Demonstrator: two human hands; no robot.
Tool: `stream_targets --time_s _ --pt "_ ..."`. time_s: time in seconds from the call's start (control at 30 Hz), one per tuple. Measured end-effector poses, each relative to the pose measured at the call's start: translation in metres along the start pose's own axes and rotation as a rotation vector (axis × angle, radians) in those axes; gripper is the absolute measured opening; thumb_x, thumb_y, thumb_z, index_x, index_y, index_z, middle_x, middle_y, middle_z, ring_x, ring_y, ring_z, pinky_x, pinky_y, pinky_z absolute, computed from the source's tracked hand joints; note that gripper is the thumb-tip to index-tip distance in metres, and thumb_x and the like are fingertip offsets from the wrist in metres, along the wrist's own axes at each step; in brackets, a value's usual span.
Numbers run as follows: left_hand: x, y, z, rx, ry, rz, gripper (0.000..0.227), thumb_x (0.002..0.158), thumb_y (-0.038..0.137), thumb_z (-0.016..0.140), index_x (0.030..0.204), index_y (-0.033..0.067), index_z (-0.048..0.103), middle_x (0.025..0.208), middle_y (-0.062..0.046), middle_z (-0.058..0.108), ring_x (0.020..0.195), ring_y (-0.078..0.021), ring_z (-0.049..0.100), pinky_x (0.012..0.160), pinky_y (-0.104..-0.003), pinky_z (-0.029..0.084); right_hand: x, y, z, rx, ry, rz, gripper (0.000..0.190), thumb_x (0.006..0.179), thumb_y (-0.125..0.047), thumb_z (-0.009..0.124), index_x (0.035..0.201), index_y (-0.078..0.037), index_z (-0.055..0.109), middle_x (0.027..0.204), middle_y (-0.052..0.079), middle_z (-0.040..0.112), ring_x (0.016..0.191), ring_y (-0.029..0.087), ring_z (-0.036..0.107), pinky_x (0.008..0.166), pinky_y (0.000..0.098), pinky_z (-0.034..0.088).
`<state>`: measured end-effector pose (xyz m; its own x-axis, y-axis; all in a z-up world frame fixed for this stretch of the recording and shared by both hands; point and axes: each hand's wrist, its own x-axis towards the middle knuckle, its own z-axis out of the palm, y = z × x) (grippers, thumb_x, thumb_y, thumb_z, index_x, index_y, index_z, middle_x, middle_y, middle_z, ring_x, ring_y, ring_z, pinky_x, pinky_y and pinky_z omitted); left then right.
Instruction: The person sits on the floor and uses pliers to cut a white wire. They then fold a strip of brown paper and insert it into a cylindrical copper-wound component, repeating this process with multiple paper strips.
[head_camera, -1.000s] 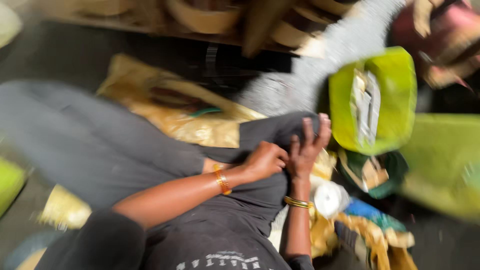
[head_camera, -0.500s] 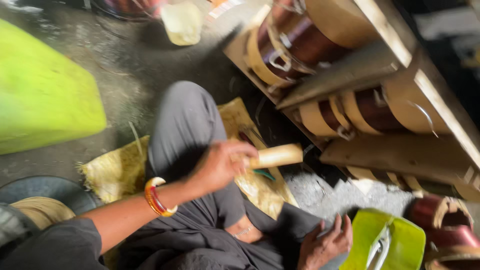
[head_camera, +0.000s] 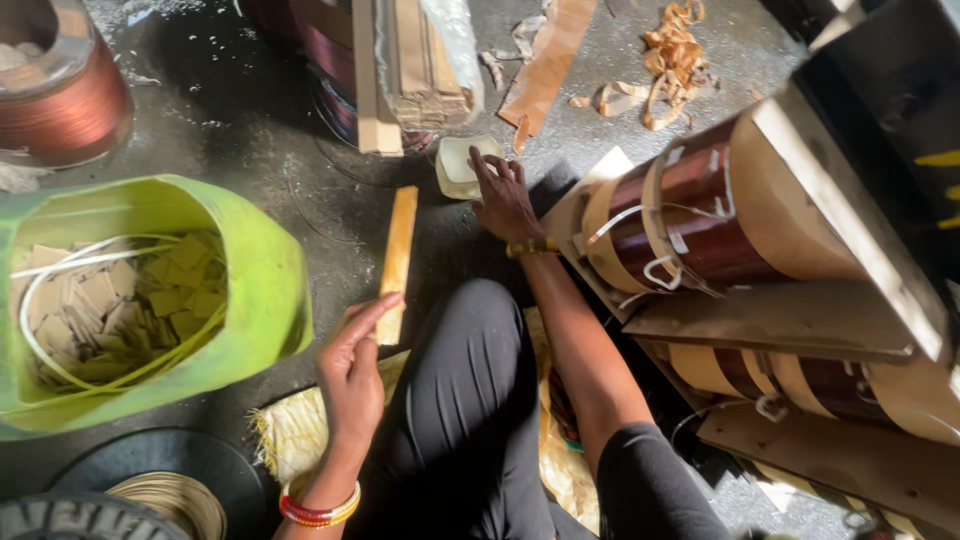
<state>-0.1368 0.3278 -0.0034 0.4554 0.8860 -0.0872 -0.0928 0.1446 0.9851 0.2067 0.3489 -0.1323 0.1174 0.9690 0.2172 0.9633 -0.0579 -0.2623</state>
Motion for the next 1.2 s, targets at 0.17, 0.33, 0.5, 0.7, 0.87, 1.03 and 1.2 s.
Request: stream_targets --time_s 0.17,0.33,0.5,0.7,0.87,1.03,1.2 --pt "0.022 -0.031 -0.018 -0.044 0.072 -0.037 0.035 0.098 -0.010 0.049 0.125 -0.0021 0.071 0.120 -0.011 0.073 0.110 -0.0123 0.069 0.096 -0.025 0.051 0.010 0.013 0.021 -0.080 0.005 0.085 0.079 0.082 -0.003 0.078 0.153 -0.007 0.042 0.113 0.002 0.074 0.125 0.024 0.056 0.113 0.0508 0.030" --pt "0.030 -0.048 0.005 -0.173 0.068 -0.171 0.026 0.097 -0.007 0.061 0.119 -0.0016 0.074 0.114 -0.010 0.073 0.100 -0.0126 0.069 0.086 -0.024 0.053 -0.005 0.032 0.032 -0.079 0.067 0.003 0.046 0.077 -0.005 0.072 0.122 -0.008 0.066 0.108 0.008 0.071 0.119 0.029 0.055 0.109 0.0462 0.037" --pt "0.019 -0.030 0.021 0.087 0.054 -0.031 0.016 0.099 0.001 0.067 0.114 0.0012 0.075 0.114 -0.005 0.063 0.097 -0.0109 0.065 0.076 -0.025 0.054 0.010 0.033 0.051 -0.151 0.110 -0.057 0.008 0.082 -0.015 0.066 0.075 -0.011 0.064 0.084 0.008 0.062 0.106 0.027 0.058 0.114 0.0455 0.039" --pt "0.017 0.006 0.028 0.185 0.018 0.128 0.020 0.100 -0.006 0.065 0.117 0.0013 0.073 0.122 -0.005 0.061 0.098 -0.0106 0.065 0.084 -0.023 0.056 -0.027 0.012 0.036 -0.073 0.201 0.065 0.006 0.085 -0.016 0.065 0.084 -0.010 0.066 0.095 0.005 0.064 0.112 0.025 0.058 0.110 0.0399 0.046" --pt "0.012 0.024 0.047 0.204 -0.043 0.368 0.013 0.107 -0.010 0.063 0.117 -0.0075 0.070 0.124 -0.007 0.053 0.102 -0.0134 0.060 0.086 -0.023 0.052 -0.145 -0.049 -0.045 -0.104 0.234 0.117 0.024 0.080 -0.016 0.063 0.102 -0.006 0.069 0.104 0.011 0.062 0.112 0.031 0.055 0.102 0.0433 0.044" --pt "-0.014 0.036 0.091 0.133 -0.256 0.477 0.007 0.113 -0.011 0.059 0.117 -0.0097 0.065 0.124 -0.010 0.059 0.111 -0.0176 0.066 0.101 -0.027 0.057 -0.312 -0.139 -0.138 -0.123 0.188 0.350 0.030 0.079 -0.012 0.063 0.107 -0.001 0.066 0.106 0.011 0.063 0.114 0.032 0.056 0.100 0.0439 0.046" --pt "-0.067 0.032 0.148 0.059 -0.501 0.300 0.003 0.113 -0.008 0.061 0.114 -0.0089 0.064 0.119 -0.011 0.064 0.107 -0.0153 0.066 0.096 -0.026 0.054 -0.468 -0.189 -0.185 -0.231 0.246 0.652 0.030 0.073 -0.003 0.064 0.103 -0.003 0.067 0.101 0.009 0.063 0.113 0.031 0.058 0.102 0.0444 0.048"
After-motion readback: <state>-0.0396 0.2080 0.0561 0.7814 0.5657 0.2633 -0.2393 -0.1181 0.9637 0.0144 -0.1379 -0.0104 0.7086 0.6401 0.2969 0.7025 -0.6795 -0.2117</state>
